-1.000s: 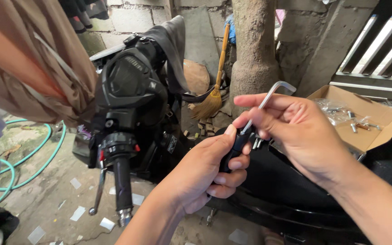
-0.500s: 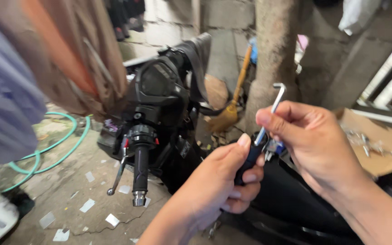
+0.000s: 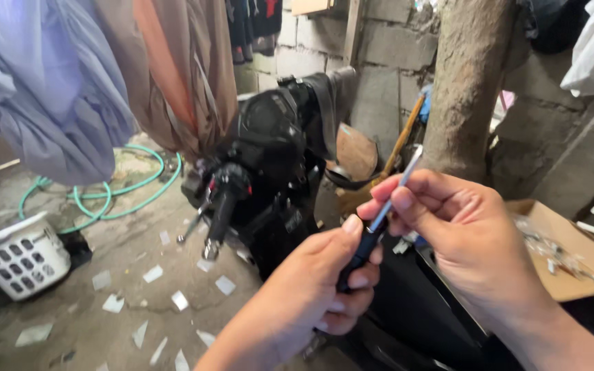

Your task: The person assembles a small black plastic component using an Allen key and small metal hardware from a box. They repeatedly insert and tighten a screw into the component while seated on a scooter.

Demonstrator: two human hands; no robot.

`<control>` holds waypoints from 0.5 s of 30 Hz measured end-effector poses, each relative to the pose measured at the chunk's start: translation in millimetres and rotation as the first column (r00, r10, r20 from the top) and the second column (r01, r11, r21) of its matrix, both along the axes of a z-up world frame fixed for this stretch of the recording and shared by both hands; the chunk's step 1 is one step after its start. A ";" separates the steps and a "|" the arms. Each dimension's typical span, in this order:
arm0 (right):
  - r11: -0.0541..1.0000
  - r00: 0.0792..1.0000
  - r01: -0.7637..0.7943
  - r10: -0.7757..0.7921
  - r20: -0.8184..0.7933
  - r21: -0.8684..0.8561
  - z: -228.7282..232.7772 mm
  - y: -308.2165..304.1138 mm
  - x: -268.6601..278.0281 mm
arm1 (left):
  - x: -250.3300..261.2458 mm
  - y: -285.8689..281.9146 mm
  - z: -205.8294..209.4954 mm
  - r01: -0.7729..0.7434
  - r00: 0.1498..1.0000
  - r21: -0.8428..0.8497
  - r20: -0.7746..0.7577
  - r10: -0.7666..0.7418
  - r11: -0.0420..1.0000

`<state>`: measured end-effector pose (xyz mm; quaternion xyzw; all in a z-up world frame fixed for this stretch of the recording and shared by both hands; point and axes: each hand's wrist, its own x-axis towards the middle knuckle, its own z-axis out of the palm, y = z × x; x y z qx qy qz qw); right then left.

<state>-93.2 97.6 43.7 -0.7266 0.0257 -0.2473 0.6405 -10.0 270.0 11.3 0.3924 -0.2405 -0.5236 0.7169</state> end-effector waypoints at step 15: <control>0.939 0.975 -0.215 0.192 0.110 0.267 -33.1 17.5 -62.9 | -78.4 31.1 -11.3 -0.010 0.999 0.067 -0.050 0.014 0.998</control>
